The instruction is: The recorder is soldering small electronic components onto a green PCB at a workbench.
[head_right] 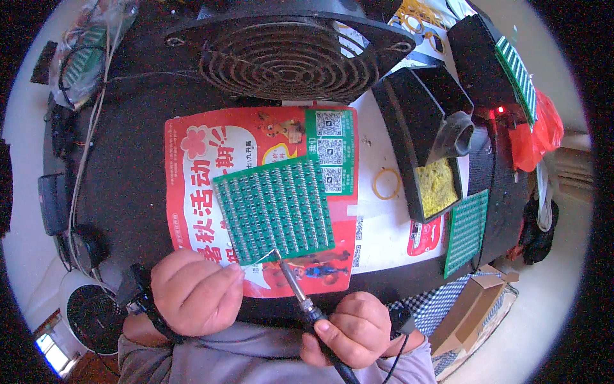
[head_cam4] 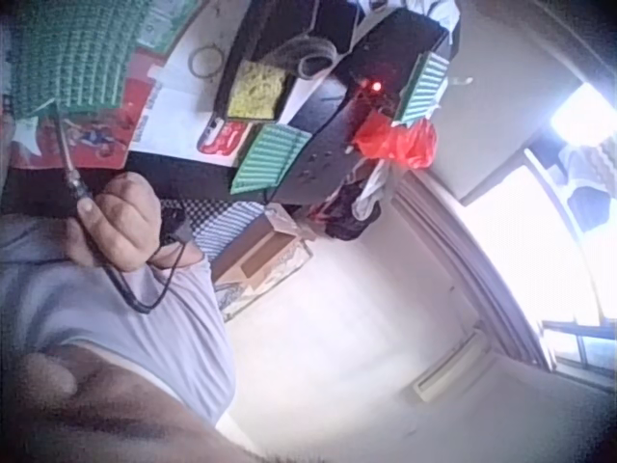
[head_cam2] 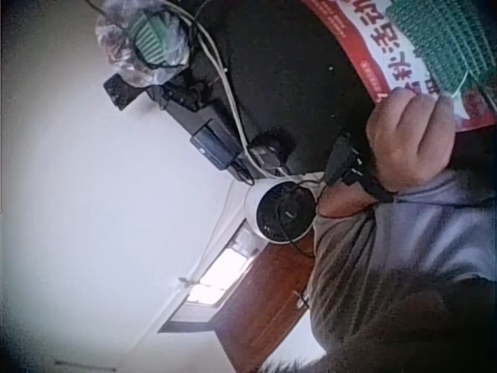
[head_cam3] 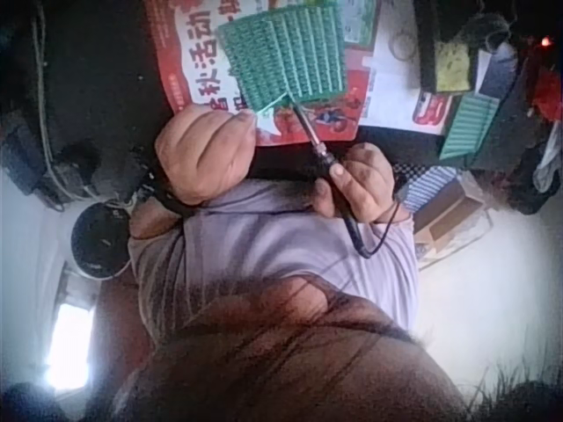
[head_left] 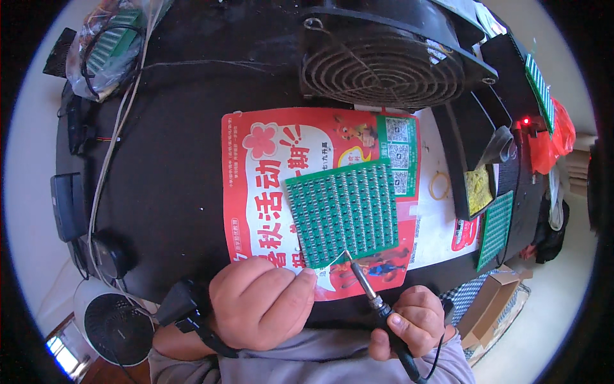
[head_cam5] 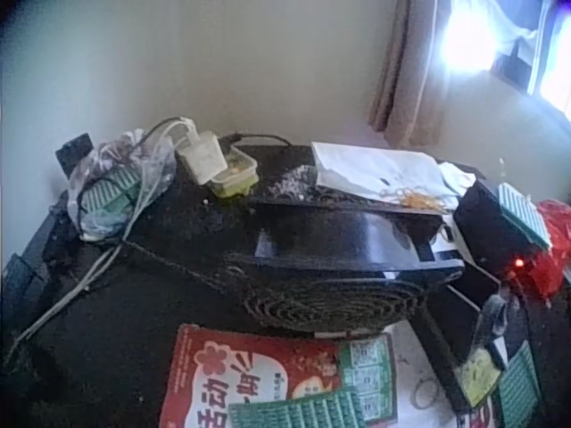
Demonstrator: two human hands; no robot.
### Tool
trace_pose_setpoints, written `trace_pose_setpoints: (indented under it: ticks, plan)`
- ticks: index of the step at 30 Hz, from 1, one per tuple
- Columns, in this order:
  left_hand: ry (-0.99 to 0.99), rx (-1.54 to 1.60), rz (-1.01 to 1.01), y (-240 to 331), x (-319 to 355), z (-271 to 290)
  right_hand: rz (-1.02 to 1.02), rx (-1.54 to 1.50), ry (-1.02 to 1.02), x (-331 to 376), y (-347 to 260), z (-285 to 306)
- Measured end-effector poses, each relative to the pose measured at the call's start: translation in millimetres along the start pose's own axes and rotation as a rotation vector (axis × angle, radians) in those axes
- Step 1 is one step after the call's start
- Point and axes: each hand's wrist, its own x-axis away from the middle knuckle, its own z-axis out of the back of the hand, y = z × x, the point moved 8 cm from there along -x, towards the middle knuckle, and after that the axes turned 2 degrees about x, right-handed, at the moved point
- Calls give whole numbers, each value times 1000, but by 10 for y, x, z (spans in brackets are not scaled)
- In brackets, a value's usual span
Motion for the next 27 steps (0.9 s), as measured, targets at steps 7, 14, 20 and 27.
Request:
trace_pose_setpoints:
  ticks: [7,14,20,27]
  plan:
    - [-9,1,-6,-6,6,-22,-18,-7,-4,-4,23,-26]
    - [-23,16,14,-7,-4,-24,0,-18,-39,-7,9,1]
    - [-22,7,-15,-2,13,-35,-11,-14,-51,-21,10,-15]
    - [-33,26,-23,-4,11,-46,-4,-19,-15,-17,16,-17]
